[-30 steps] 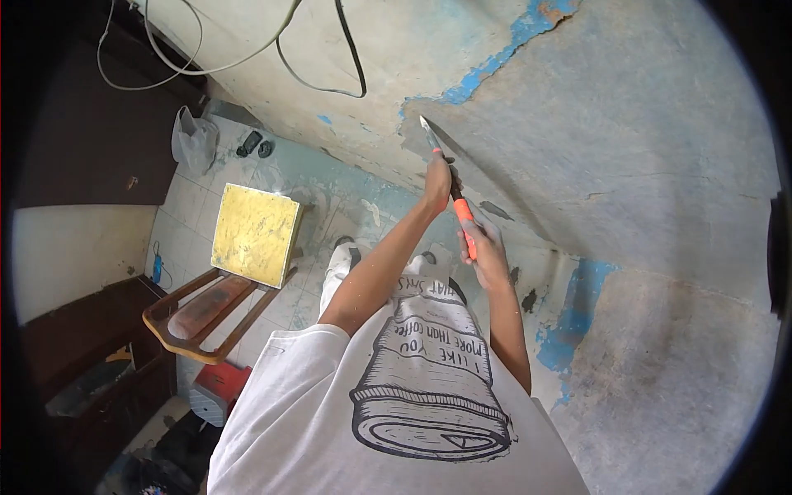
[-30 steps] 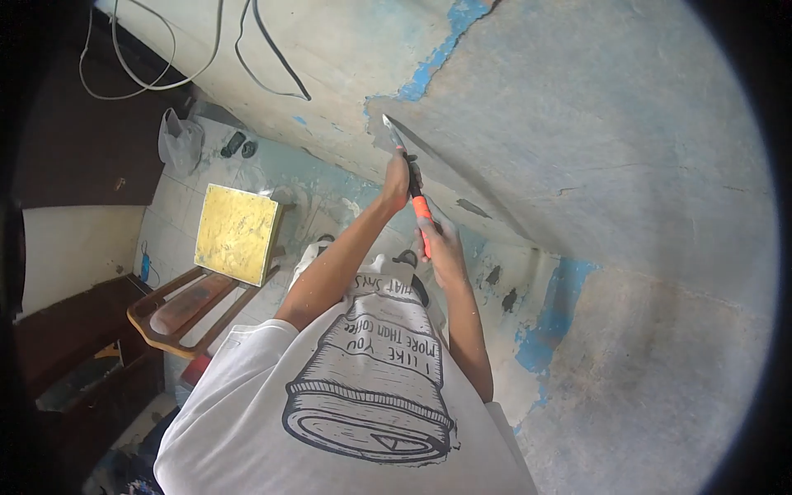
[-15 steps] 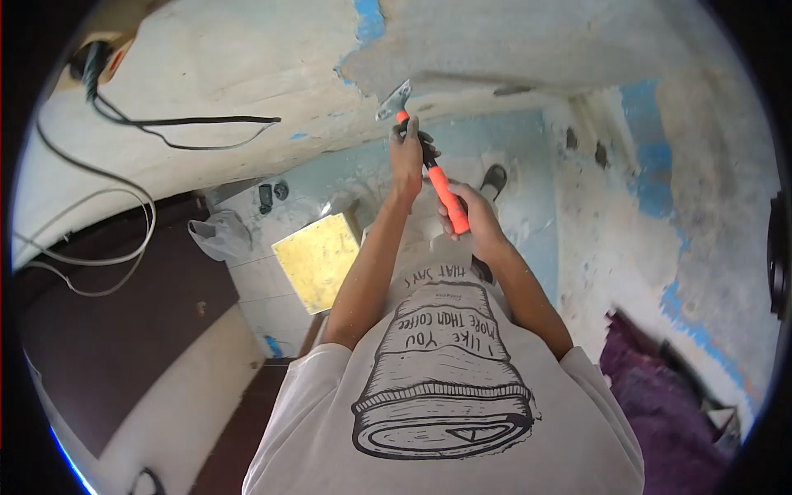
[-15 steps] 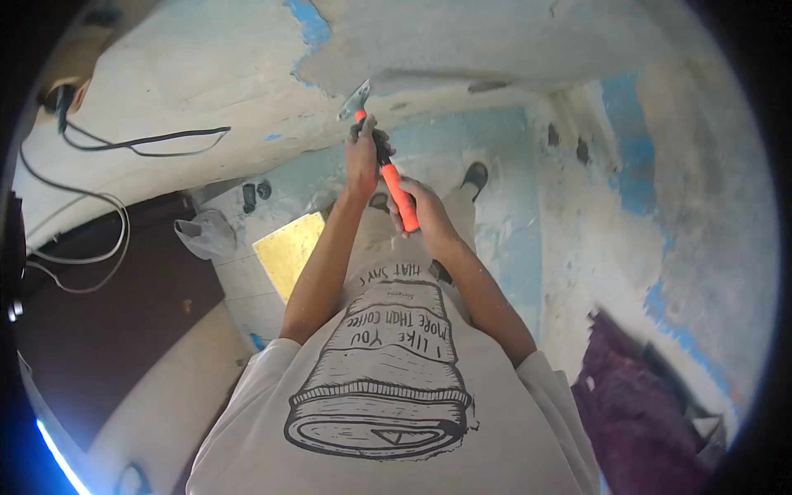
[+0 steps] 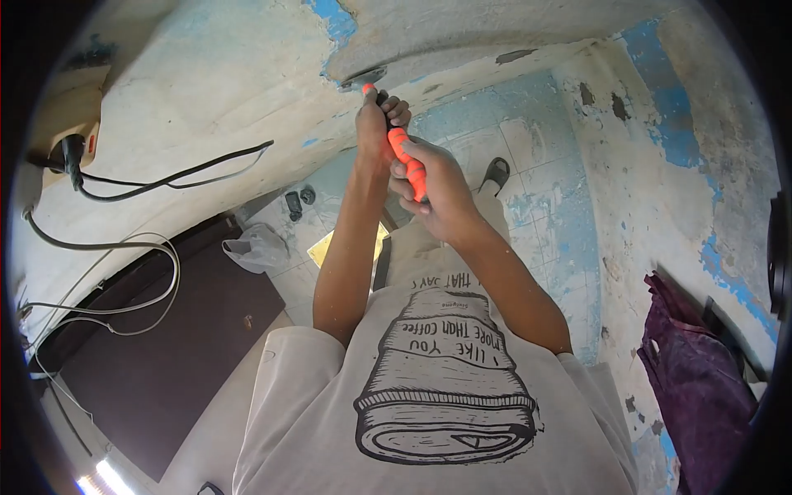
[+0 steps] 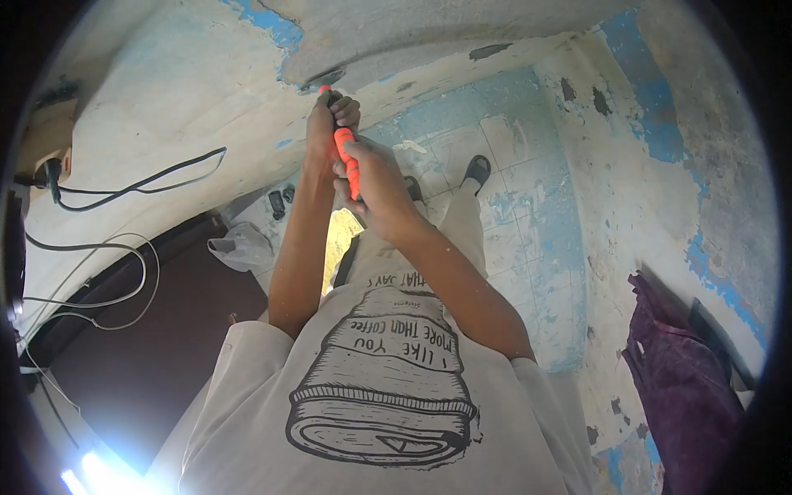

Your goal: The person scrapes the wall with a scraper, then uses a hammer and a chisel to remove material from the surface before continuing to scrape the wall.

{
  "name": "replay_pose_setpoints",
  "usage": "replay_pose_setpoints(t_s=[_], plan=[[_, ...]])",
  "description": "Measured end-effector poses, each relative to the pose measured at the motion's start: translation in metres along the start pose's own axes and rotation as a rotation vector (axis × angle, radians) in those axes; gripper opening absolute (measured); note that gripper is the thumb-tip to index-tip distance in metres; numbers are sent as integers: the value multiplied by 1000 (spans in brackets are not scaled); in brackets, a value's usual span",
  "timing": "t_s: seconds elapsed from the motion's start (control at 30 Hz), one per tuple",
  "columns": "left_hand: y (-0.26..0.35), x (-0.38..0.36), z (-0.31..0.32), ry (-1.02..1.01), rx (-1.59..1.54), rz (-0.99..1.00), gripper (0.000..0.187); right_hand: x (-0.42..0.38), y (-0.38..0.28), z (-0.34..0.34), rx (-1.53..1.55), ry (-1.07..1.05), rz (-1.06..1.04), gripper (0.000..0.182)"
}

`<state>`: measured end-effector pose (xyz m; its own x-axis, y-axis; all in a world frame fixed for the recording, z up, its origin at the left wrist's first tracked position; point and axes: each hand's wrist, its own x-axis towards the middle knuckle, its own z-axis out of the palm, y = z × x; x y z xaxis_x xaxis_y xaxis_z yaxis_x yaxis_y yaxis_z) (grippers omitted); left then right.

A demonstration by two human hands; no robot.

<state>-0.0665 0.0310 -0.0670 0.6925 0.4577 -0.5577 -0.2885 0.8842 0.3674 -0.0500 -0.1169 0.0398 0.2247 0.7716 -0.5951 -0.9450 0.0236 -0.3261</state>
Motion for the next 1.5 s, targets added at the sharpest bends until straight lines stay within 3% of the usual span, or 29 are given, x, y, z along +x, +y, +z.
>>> replay_pose_setpoints(t_s=[0.33,0.57,0.83,0.93,1.0,1.07,1.17,1.3,1.5], plan=[[22,-8,11,105,182,-97,27,7,25,31,186,92,-48,14],[21,-17,13,115,289,-50,28,-14,24,32,228,-3,-57,13],[22,-26,28,59,165,-45,27,-19,12,41,221,-37,-58,11],[31,-7,13,-24,106,-89,25,3,22,40,211,-16,-86,8],[29,3,2,19,26,-252,24,18,31,40,259,1,-84,7],[32,13,-2,-54,38,-288,24,23,28,37,308,18,-94,5],[31,-32,37,35,203,-60,28,-12,23,48,308,-65,-84,6],[33,-7,12,-8,180,-208,21,7,25,44,260,3,-96,7],[28,-25,24,42,172,-69,25,-11,24,42,265,-56,-80,9]])
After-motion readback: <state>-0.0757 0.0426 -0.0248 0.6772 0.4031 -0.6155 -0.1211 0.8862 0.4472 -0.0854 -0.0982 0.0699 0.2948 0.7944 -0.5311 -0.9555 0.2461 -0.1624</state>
